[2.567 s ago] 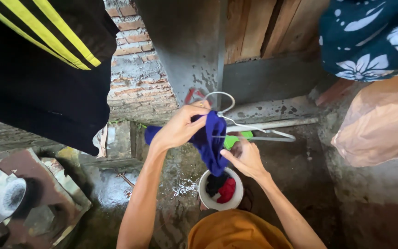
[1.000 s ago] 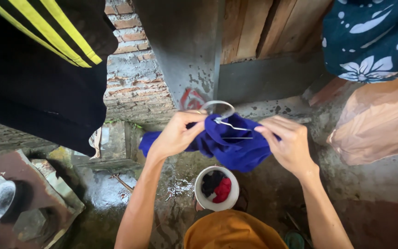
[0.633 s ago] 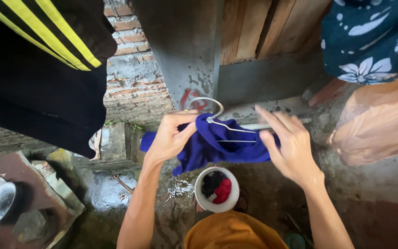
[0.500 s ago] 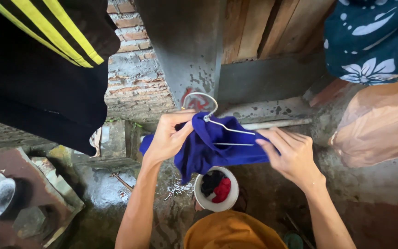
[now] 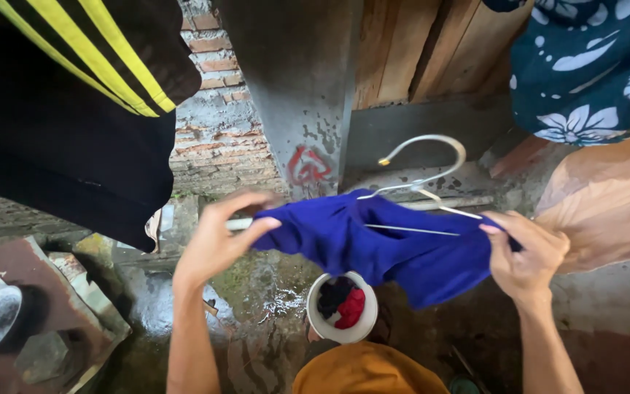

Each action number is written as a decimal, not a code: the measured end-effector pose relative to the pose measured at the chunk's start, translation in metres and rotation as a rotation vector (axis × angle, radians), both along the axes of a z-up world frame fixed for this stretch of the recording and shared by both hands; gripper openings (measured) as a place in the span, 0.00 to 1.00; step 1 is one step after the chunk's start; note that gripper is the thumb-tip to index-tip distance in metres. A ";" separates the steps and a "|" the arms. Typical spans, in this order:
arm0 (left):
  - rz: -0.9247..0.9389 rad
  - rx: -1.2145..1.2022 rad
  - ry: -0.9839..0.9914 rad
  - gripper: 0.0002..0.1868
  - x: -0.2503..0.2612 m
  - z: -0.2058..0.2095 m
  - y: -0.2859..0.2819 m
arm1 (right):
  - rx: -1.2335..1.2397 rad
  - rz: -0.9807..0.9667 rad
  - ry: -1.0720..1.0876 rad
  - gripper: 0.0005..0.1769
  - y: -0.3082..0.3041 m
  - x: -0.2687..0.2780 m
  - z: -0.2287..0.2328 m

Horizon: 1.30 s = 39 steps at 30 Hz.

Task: Hanging wet clothes on hangers and a drying rack in an outdoor area.

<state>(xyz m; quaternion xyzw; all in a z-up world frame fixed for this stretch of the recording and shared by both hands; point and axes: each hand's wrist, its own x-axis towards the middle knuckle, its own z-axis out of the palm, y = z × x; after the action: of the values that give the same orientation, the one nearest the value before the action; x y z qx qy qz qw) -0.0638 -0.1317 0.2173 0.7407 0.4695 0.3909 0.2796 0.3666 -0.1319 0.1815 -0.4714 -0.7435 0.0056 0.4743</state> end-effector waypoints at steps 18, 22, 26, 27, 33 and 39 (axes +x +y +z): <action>0.231 0.218 -0.162 0.10 0.073 0.021 0.000 | 0.003 0.021 0.017 0.05 0.000 -0.003 0.018; 0.209 0.247 -0.242 0.09 0.079 0.020 0.003 | -0.015 0.046 -0.006 0.07 0.000 -0.003 0.022; 0.238 0.221 -0.379 0.02 0.086 0.023 0.003 | -0.036 0.031 -0.042 0.09 -0.001 -0.009 0.024; 0.258 0.215 -0.313 0.03 0.088 0.029 0.002 | -0.022 0.036 -0.057 0.09 -0.001 -0.011 0.022; 0.481 0.085 -0.108 0.09 0.107 0.026 -0.004 | -0.029 0.004 -0.061 0.09 -0.002 -0.018 0.027; 0.576 0.172 -0.103 0.04 0.119 -0.001 0.009 | -0.014 0.001 -0.094 0.10 -0.001 -0.036 0.034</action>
<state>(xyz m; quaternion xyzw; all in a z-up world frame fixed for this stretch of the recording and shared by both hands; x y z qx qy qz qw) 0.0549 -0.1223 0.2167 0.5772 0.6105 0.5297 0.1168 0.3309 -0.1331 0.2157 -0.4739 -0.7652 -0.0111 0.4357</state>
